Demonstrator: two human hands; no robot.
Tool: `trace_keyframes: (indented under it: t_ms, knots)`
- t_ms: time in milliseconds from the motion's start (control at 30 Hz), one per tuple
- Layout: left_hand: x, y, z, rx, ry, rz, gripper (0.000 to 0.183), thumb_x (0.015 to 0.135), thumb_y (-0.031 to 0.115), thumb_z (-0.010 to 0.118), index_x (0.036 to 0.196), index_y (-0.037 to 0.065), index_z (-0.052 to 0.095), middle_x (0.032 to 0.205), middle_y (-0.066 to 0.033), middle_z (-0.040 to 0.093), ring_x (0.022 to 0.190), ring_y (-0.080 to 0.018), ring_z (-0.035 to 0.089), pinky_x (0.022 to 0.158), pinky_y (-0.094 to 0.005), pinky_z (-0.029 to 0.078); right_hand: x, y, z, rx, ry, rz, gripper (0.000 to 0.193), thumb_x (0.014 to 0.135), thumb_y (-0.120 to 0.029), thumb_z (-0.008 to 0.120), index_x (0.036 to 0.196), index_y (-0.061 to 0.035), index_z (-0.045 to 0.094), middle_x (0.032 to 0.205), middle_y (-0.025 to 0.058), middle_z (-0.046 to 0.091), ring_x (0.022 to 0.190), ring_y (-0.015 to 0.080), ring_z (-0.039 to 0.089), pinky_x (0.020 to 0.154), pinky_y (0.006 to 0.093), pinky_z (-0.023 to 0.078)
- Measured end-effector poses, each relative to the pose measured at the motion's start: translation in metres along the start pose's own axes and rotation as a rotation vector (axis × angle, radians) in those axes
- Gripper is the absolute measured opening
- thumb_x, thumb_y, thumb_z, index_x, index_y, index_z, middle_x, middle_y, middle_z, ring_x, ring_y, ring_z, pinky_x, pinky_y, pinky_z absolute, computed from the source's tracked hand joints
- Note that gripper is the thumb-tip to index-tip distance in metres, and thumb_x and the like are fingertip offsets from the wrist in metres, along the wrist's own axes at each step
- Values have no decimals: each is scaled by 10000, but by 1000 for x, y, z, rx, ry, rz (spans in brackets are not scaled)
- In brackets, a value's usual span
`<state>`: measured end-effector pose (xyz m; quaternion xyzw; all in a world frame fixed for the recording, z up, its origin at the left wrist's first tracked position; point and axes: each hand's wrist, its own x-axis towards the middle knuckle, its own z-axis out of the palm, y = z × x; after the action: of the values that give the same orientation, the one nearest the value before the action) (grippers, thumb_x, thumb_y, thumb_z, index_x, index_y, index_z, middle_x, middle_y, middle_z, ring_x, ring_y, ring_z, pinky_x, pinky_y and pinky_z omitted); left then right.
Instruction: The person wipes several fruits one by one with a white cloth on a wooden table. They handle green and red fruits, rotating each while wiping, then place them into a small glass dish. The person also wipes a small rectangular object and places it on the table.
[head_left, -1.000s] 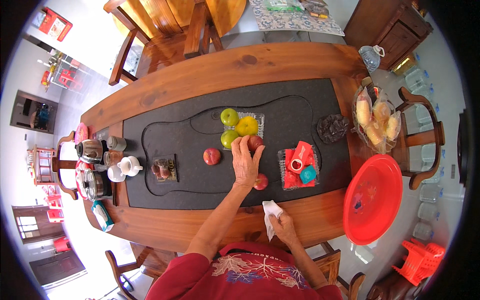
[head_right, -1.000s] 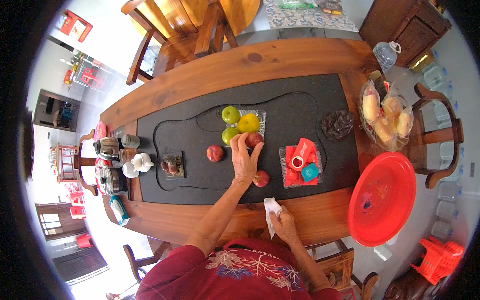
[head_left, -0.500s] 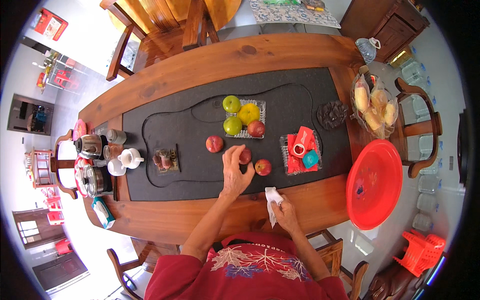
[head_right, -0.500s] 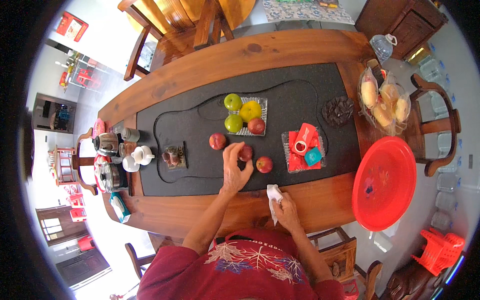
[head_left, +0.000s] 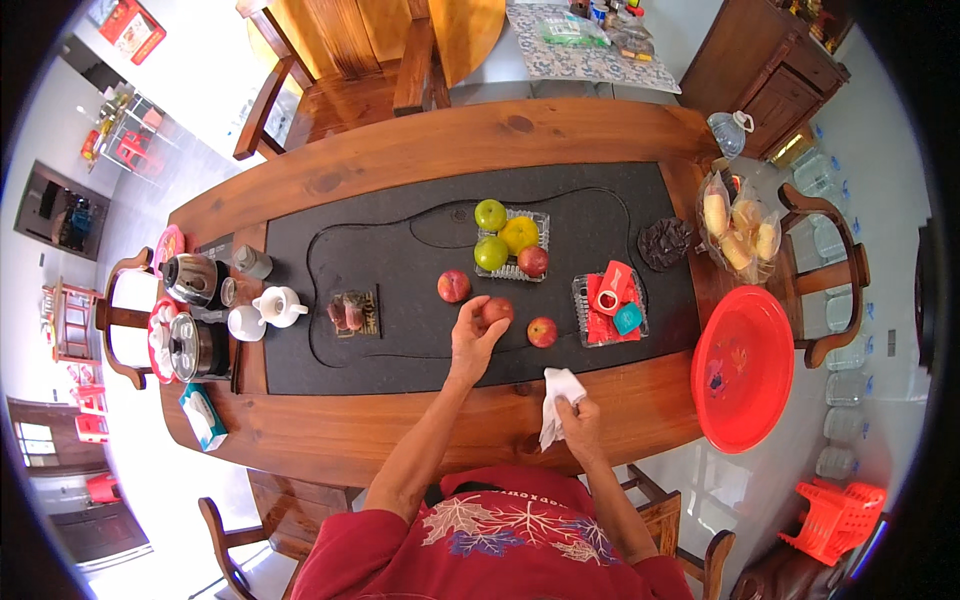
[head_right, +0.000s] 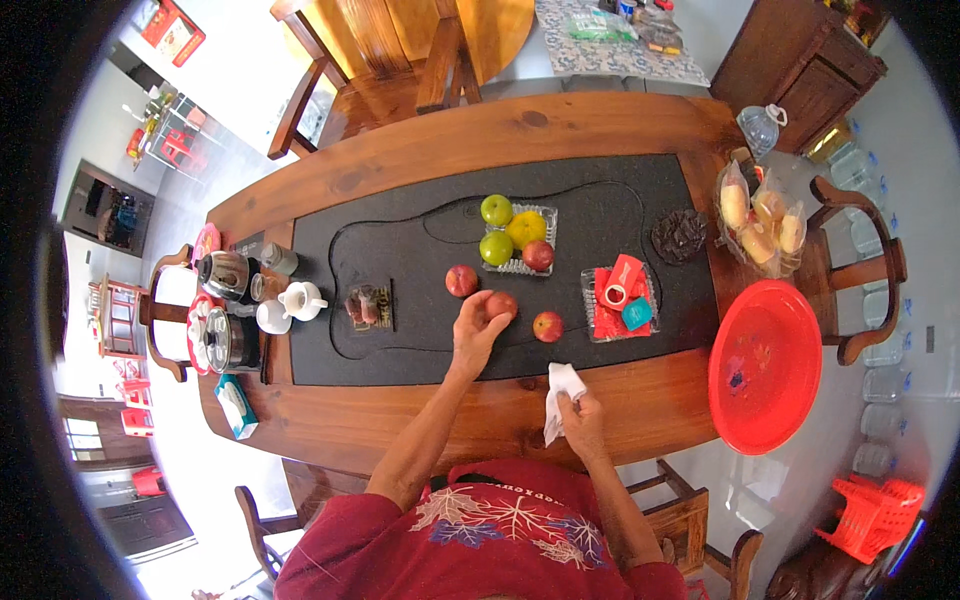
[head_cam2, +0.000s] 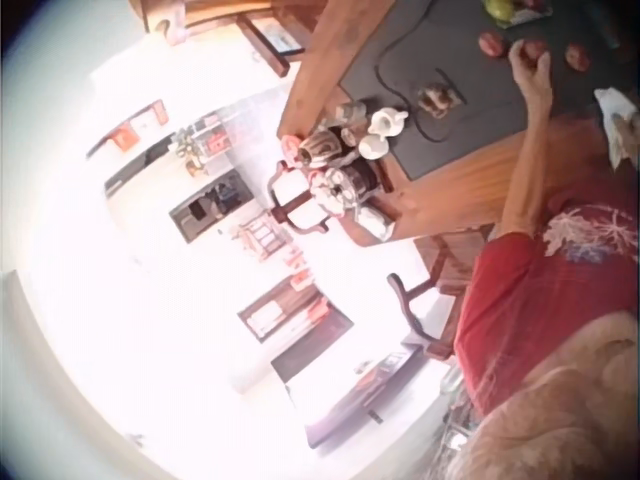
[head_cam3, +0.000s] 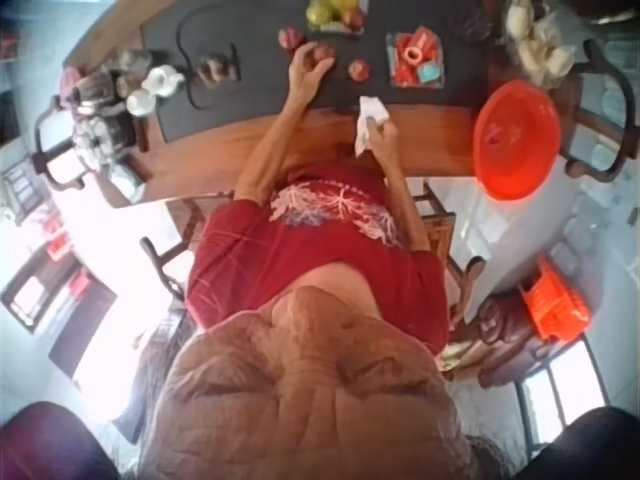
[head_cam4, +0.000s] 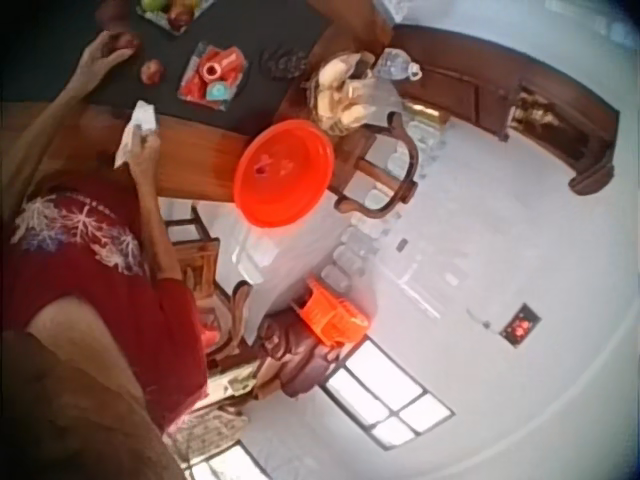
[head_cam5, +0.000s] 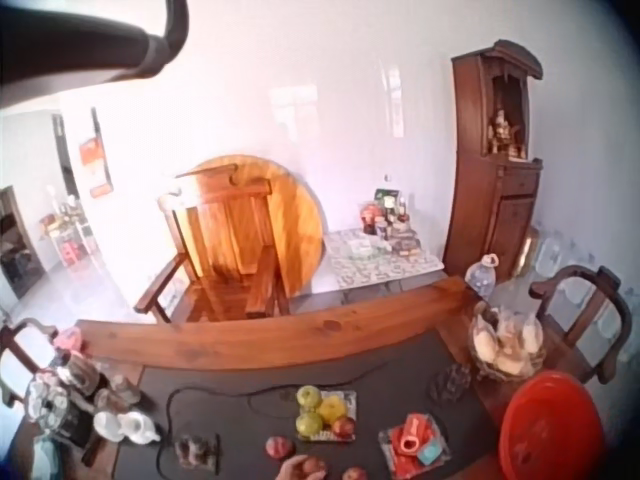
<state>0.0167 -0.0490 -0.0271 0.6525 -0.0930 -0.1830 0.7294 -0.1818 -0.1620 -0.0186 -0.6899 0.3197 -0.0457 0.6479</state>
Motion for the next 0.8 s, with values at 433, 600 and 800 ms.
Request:
trace_keyframes:
  t_ms: [433,600,800]
  knots:
    - [-81,91,-27,-745,-266,-69,518,872,36,606,1344,10,395,1247,-75,525,1112,-175,534,953,-340,460,-3,-169,78,-415,107,-931,288,818,-86,609,1101,-34,611,1136,150,512,996,319,496,866,397,425]
    - [-97,125,-38,-588,-177,50,566,795,-4,686,1287,6,407,1146,-107,567,1061,-179,558,923,-327,480,15,-171,85,241,-260,-387,244,908,-121,525,1099,28,551,1057,88,553,924,153,550,768,281,448]
    - [-93,113,-67,-799,-103,-67,377,877,70,604,1208,-4,440,1117,-100,579,993,-174,591,833,-310,520,-21,-167,114,-159,-90,-867,321,841,-68,569,1157,-9,575,1241,151,495,1126,318,443,966,392,352]
